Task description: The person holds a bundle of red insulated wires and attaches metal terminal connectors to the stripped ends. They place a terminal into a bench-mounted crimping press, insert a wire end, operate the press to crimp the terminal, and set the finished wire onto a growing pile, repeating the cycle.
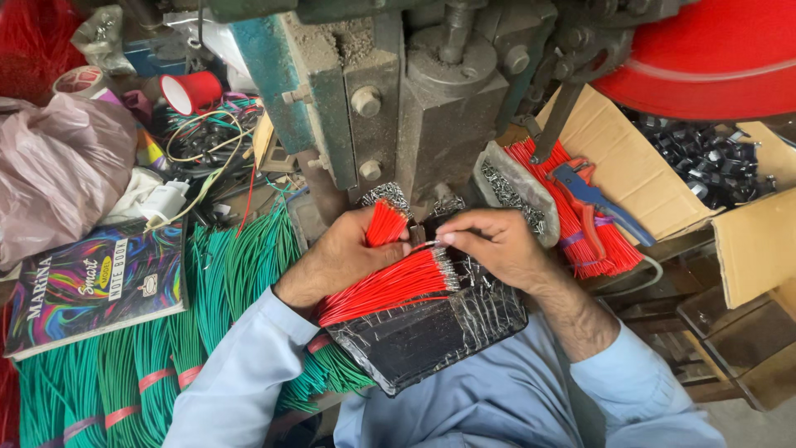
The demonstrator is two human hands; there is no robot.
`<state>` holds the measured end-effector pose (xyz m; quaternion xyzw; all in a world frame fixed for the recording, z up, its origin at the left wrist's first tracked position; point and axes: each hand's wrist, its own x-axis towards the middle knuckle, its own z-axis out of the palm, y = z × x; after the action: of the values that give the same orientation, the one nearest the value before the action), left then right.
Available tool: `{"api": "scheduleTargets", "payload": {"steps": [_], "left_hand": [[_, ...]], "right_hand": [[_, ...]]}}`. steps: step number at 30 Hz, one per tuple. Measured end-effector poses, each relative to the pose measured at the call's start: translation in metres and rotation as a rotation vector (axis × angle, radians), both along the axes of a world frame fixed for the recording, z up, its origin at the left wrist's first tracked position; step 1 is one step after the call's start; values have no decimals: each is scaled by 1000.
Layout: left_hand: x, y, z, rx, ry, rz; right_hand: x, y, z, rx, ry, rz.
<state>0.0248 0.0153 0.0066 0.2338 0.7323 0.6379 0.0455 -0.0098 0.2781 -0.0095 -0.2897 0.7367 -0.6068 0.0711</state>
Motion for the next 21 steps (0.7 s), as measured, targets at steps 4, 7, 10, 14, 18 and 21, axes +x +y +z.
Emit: {"api": "scheduleTargets", "payload": {"steps": [4,7,10,14,18,21], "left_hand": [[0,-3,-1,-109,28,27],[-4,-5,-2,-85,-78,35],[-7,-5,-3,-76,-107,35],[-6,-3,-4,-71,-93,47],[-7,-2,-4,-87,-109,59],[-6,-2,-4,-55,-126,47]], "right_hand": [[5,24,16,332,205,-59],[4,33,22,521,311,-38],[3,33,21,578,354,-18],[2,31,18,614,428,-3],[3,32,18,621,417,-52],[5,32,18,605,312,-100]]}}
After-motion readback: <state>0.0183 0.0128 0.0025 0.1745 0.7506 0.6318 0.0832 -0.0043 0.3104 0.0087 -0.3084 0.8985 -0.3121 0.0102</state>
